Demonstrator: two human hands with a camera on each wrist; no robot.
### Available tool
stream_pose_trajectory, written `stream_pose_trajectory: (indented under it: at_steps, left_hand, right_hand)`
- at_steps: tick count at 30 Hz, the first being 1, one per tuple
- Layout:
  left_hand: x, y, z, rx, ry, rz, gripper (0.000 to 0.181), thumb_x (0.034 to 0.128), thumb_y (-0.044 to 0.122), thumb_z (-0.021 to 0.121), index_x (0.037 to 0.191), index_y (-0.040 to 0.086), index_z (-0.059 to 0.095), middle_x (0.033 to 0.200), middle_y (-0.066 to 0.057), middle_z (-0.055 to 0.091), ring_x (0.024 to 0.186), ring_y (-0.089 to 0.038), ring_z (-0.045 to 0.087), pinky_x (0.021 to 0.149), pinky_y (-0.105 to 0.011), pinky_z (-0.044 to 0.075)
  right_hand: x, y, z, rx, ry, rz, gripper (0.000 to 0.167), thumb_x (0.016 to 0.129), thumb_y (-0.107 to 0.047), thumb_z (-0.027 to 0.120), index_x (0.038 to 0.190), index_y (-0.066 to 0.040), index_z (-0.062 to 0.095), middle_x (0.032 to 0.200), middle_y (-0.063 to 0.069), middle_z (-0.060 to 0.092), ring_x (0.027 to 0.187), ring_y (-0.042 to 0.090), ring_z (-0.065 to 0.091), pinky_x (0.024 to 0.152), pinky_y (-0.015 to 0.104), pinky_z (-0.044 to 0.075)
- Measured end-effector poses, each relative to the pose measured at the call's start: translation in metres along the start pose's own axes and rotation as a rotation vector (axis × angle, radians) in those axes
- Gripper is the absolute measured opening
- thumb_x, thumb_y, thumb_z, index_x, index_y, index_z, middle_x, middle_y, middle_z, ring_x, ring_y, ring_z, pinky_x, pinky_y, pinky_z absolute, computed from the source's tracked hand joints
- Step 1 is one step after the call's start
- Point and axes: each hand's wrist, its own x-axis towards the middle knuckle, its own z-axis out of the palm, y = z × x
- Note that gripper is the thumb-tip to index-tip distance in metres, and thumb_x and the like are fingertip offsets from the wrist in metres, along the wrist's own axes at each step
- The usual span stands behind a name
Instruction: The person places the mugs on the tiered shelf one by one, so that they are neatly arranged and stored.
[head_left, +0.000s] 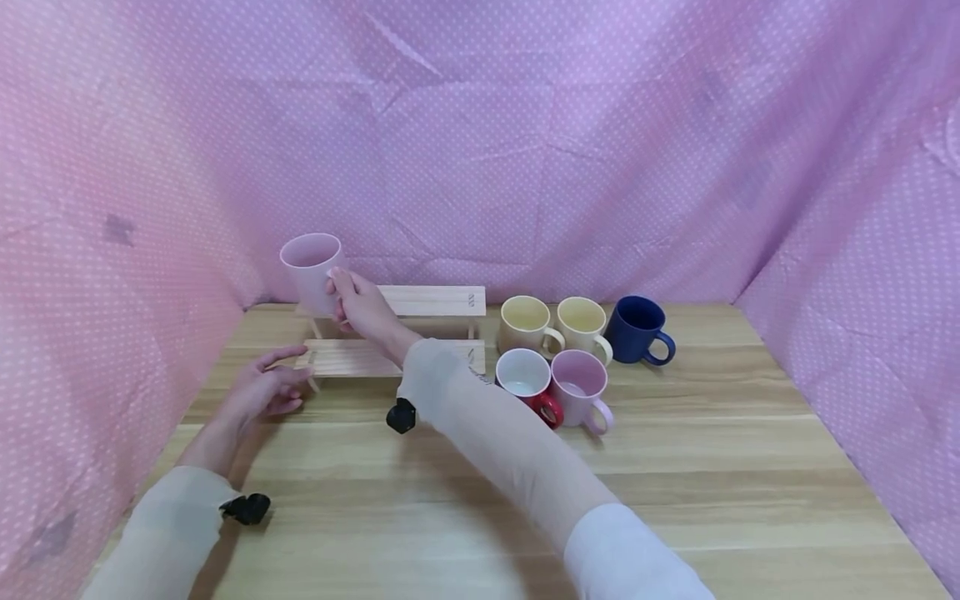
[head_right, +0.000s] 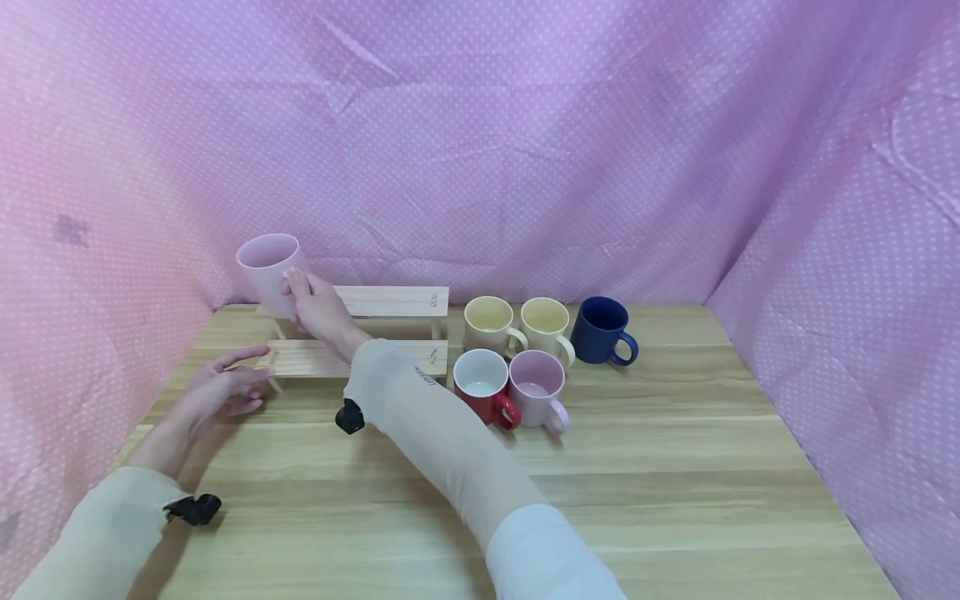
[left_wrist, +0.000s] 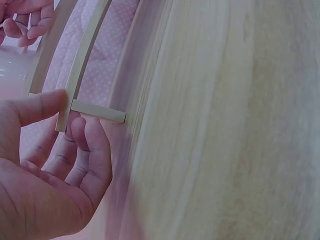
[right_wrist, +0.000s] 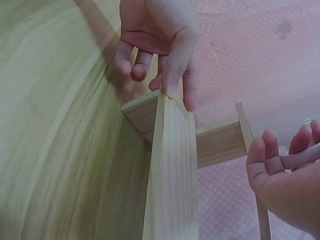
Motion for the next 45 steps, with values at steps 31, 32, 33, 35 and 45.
stream_pose_trajectory:
  at_steps: [31,32,33,35,45]
  left_hand:
    - [-0.004,0.001,0.001,0.044,-0.007,-0.009,0.056,0.0946,0.022,0.076,0.144,0.024,0.05,0.086,0.01,0.067,0.069,-0.008,0.063,0.065,-0.026,0.06]
    - [-0.004,0.001,0.001,0.043,-0.009,-0.01,0.057,0.0947,0.022,0.075,0.145,0.024,0.049,0.086,0.01,0.067,0.069,-0.008,0.063,0.065,-0.026,0.06]
    - [-0.004,0.001,0.001,0.042,-0.012,-0.011,0.056,0.0949,0.022,0.075,0.145,0.024,0.049,0.086,0.01,0.066,0.069,-0.008,0.063,0.065,-0.026,0.06]
    - [-0.004,0.001,0.0,0.032,-0.018,-0.014,0.056,0.0948,0.022,0.075,0.144,0.024,0.049,0.086,0.01,0.067,0.069,-0.008,0.063,0.065,-0.026,0.06]
    - [0.001,-0.002,-0.002,-0.003,-0.037,-0.022,0.048,0.0955,0.019,0.074,0.138,0.029,0.053,0.086,0.009,0.068,0.068,-0.008,0.064,0.064,-0.026,0.06]
  right_hand:
    - [-0.014,-0.028,-0.03,-0.211,-0.113,0.091,0.037,0.108,-0.035,0.052,0.134,-0.01,0.053,0.124,0.006,0.058,0.113,0.026,0.059,0.08,0.037,0.059]
    - [-0.016,-0.03,-0.035,-0.222,-0.134,0.099,0.037,0.107,-0.035,0.053,0.135,-0.01,0.053,0.126,0.005,0.057,0.117,0.028,0.058,0.082,0.038,0.059]
    - [-0.019,-0.032,-0.041,-0.232,-0.159,0.11,0.037,0.107,-0.034,0.053,0.136,-0.011,0.053,0.127,0.006,0.056,0.121,0.03,0.057,0.085,0.04,0.059]
    - [-0.024,-0.036,-0.054,-0.257,-0.215,0.134,0.038,0.107,-0.035,0.054,0.138,-0.013,0.053,0.129,0.006,0.056,0.124,0.032,0.056,0.09,0.041,0.058]
    - [-0.052,-0.05,-0.124,-0.457,-0.422,0.199,0.039,0.108,-0.031,0.052,0.141,-0.011,0.056,0.14,0.002,0.057,0.113,0.02,0.062,0.095,0.038,0.056]
